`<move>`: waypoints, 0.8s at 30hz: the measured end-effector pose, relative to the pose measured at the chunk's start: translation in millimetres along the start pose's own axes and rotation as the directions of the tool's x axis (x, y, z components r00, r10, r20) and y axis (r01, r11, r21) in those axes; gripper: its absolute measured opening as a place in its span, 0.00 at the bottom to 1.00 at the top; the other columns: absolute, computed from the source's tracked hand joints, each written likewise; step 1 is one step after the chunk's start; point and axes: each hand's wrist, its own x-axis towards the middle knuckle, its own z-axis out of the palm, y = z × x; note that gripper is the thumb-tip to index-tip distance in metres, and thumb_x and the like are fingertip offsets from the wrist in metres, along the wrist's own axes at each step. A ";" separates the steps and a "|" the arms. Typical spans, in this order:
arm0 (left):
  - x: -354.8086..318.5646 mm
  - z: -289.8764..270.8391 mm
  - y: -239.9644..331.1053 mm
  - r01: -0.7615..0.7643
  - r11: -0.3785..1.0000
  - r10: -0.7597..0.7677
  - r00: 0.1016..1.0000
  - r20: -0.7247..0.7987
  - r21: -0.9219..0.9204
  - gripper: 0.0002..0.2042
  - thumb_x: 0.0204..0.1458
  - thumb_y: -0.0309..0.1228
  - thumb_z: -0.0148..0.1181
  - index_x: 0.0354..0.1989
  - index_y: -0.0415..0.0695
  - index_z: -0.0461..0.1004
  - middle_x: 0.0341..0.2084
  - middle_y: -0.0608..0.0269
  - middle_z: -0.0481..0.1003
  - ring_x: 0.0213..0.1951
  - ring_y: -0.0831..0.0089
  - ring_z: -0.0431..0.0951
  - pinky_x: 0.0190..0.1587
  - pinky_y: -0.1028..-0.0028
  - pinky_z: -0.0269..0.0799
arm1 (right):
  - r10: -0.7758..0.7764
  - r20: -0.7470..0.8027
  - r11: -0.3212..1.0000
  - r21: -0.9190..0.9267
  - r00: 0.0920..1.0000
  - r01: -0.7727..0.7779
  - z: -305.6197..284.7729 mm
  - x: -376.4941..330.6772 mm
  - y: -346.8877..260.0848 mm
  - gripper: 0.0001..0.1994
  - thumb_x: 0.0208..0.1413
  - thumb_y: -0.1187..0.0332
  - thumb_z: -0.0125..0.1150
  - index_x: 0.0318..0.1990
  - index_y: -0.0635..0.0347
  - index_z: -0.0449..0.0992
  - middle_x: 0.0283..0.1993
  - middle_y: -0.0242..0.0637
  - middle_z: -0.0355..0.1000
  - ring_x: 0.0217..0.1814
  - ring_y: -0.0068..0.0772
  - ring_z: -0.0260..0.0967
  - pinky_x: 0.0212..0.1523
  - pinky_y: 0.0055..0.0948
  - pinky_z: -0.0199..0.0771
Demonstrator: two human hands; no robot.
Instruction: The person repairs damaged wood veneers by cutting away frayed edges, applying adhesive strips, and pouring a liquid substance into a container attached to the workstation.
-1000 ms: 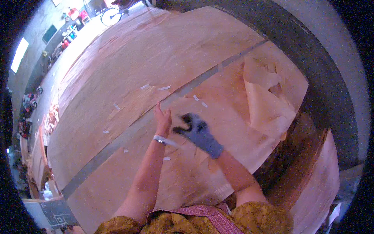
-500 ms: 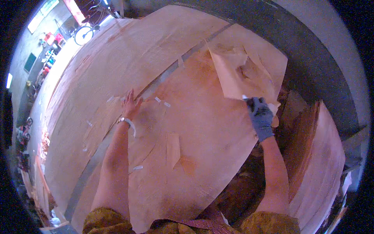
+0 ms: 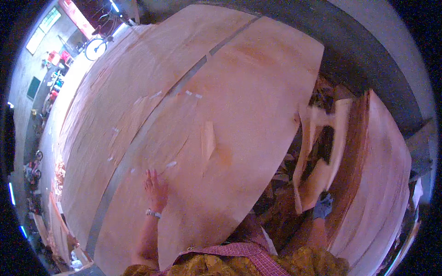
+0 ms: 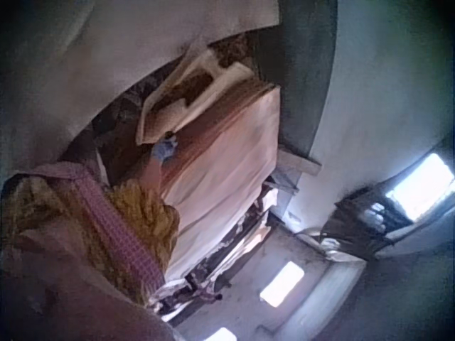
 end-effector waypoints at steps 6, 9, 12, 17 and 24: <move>-127.3 -14.0 -45.0 -0.022 1.000 0.022 0.999 -0.029 -0.002 0.39 0.53 0.38 0.61 0.72 0.49 0.49 0.71 0.46 0.48 0.72 0.53 0.47 0.71 0.52 0.40 | -0.185 0.333 0.974 -0.061 0.925 0.217 17.2 -164.7 37.7 0.17 0.57 0.56 0.56 0.47 0.57 0.71 0.51 0.45 0.72 0.52 0.50 0.71 0.52 0.44 0.73; -214.9 -34.3 -78.6 0.005 1.000 -0.004 0.999 0.036 -0.031 0.39 0.53 0.39 0.61 0.72 0.47 0.49 0.71 0.47 0.48 0.71 0.53 0.47 0.71 0.51 0.40 | -0.201 0.389 0.973 -0.026 0.899 0.229 7.2 -243.9 54.4 0.19 0.56 0.55 0.58 0.50 0.56 0.71 0.53 0.44 0.71 0.53 0.51 0.71 0.53 0.46 0.72; -308.0 -38.9 -135.8 0.024 0.999 -0.023 0.999 0.030 -0.029 0.39 0.53 0.40 0.60 0.72 0.46 0.49 0.71 0.47 0.48 0.71 0.51 0.47 0.70 0.51 0.40 | -0.244 0.229 0.970 0.055 0.942 0.238 0.8 -311.8 73.2 0.20 0.56 0.55 0.58 0.51 0.54 0.70 0.53 0.45 0.70 0.52 0.53 0.71 0.52 0.48 0.72; -423.1 -82.2 -173.4 0.146 0.978 -0.168 0.975 0.144 0.150 0.39 0.54 0.42 0.58 0.71 0.42 0.49 0.71 0.50 0.49 0.71 0.54 0.48 0.70 0.52 0.43 | -0.119 0.314 0.983 0.170 0.942 0.067 -62.6 -407.3 80.9 0.18 0.59 0.56 0.55 0.53 0.52 0.69 0.55 0.46 0.69 0.51 0.55 0.71 0.50 0.50 0.72; -525.6 -55.5 -267.4 0.023 0.968 -0.032 0.999 0.033 0.250 0.30 0.59 0.45 0.50 0.67 0.41 0.57 0.68 0.44 0.55 0.70 0.47 0.50 0.71 0.54 0.44 | 0.240 0.103 0.903 0.341 0.965 -0.261 -119.5 -551.2 186.9 0.19 0.62 0.57 0.52 0.57 0.55 0.68 0.50 0.48 0.70 0.48 0.54 0.71 0.44 0.52 0.73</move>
